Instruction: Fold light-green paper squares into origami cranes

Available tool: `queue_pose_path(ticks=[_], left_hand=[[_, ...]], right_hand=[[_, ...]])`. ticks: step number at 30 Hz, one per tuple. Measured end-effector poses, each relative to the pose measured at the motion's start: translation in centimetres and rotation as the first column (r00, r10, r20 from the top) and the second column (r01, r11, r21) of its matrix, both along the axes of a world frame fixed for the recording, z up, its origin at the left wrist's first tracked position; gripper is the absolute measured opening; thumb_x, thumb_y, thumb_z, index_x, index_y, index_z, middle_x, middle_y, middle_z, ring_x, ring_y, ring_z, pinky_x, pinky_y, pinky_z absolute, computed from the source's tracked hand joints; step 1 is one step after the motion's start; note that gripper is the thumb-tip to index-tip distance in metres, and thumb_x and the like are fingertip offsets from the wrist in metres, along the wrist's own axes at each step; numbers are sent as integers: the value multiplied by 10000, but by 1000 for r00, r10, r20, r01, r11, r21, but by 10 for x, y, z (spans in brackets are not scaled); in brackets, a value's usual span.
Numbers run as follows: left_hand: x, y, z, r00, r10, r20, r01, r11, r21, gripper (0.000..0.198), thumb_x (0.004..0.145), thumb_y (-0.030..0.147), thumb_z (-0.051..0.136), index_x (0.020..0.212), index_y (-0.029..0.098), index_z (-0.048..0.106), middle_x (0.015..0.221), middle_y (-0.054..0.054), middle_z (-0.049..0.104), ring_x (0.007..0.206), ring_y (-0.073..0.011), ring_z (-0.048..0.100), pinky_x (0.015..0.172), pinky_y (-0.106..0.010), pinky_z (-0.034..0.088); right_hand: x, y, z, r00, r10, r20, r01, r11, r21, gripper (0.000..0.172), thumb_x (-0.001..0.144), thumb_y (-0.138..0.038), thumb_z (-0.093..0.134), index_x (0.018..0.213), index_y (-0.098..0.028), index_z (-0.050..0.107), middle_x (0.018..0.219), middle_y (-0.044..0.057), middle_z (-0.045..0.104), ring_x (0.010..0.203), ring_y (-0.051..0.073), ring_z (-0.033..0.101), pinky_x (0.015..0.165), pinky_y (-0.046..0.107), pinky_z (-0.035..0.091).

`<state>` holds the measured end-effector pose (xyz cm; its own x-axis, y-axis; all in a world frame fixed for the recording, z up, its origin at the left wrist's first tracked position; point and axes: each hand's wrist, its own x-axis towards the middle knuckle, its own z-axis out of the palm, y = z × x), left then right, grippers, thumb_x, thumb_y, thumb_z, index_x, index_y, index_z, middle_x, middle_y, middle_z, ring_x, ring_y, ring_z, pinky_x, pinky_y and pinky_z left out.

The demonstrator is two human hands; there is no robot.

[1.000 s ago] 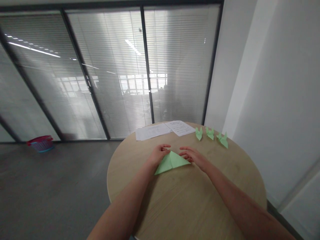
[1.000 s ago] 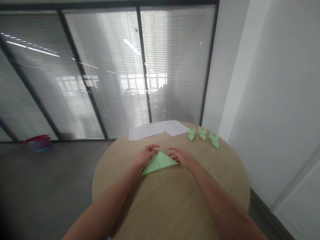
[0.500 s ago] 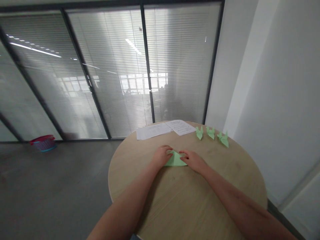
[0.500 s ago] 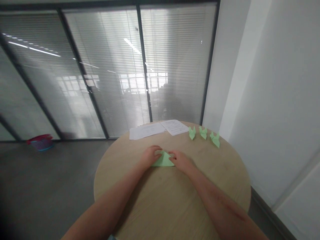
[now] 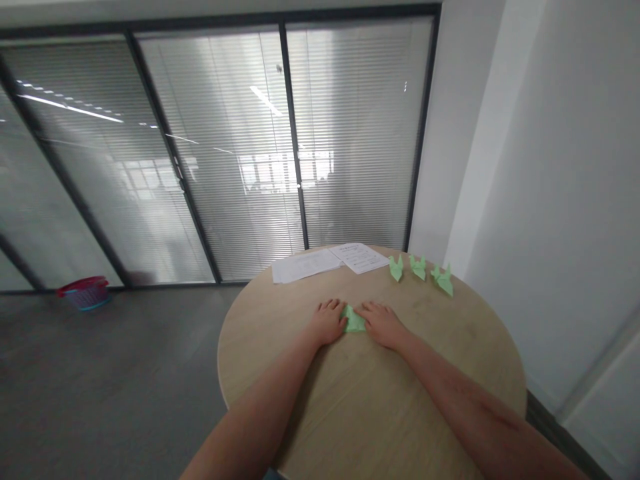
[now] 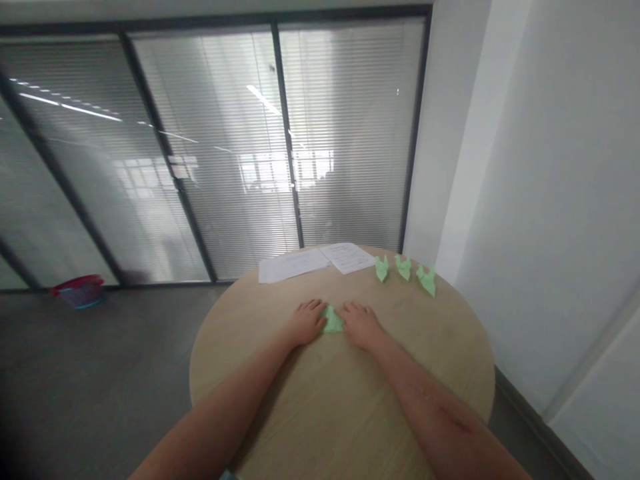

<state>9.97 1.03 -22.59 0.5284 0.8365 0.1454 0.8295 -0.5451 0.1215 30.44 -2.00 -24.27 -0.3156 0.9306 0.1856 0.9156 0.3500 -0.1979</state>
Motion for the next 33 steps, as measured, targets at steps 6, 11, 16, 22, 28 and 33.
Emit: queue_pose_path(ticks=[6, 11, 16, 22, 28, 33], left_hand=[[0, -3, 2, 998, 18, -62, -18, 1000, 2, 510, 1027, 368, 393, 1507, 228, 489, 1589, -181, 432, 1482, -360, 375, 1174, -608, 298], [1, -8, 14, 997, 32, -74, -29, 999, 42, 415, 998, 378, 490, 1363, 240, 632, 1460, -161, 562, 1363, -335, 509, 1129, -518, 383], [6, -16, 29, 992, 79, -96, -72, 995, 70, 262, 947, 260, 556, 1078, 175, 767, 1202, -176, 687, 1189, -330, 611, 1022, -461, 470], [9, -29, 46, 975, 177, -132, -175, 984, 33, 249, 931, 184, 557, 979, 129, 794, 1073, -243, 727, 1100, -365, 665, 941, -488, 517], [0, -37, 59, 959, 257, -119, -261, 965, -21, 209, 889, 138, 602, 924, 97, 803, 987, -289, 749, 1010, -398, 717, 888, -510, 546], [-7, -39, 61, 959, 280, -44, -283, 955, -85, 190, 814, 329, 754, 860, 155, 813, 900, -264, 761, 1011, -417, 719, 911, -534, 533]], right_hand=[[-4, 0, 2, 997, -71, 2, 71, 997, 12, 439, 1040, -357, 411, 1433, -291, 597, 1519, 116, 521, 1402, 316, 444, 1116, 516, 350], [-8, -2, 5, 995, -101, -13, 102, 994, 26, 398, 1018, -372, 490, 1377, -281, 636, 1455, 107, 576, 1365, 295, 468, 1104, 467, 365], [-9, -4, 8, 993, -119, -19, 119, 993, 16, 373, 1003, -373, 515, 1339, -297, 660, 1402, 101, 602, 1333, 278, 485, 1085, 445, 377], [-9, -5, 9, 989, -149, -22, 149, 989, 2, 387, 993, -372, 524, 1351, -315, 659, 1417, 103, 589, 1354, 289, 473, 1098, 458, 359], [-11, -5, 10, 986, -167, -22, 167, 986, -5, 387, 987, -378, 521, 1343, -338, 667, 1406, 100, 602, 1342, 301, 487, 1086, 489, 375], [-10, -4, 10, 986, -168, -19, 168, 986, -12, 391, 990, -381, 523, 1354, -338, 658, 1426, 99, 589, 1348, 294, 481, 1088, 482, 379]])
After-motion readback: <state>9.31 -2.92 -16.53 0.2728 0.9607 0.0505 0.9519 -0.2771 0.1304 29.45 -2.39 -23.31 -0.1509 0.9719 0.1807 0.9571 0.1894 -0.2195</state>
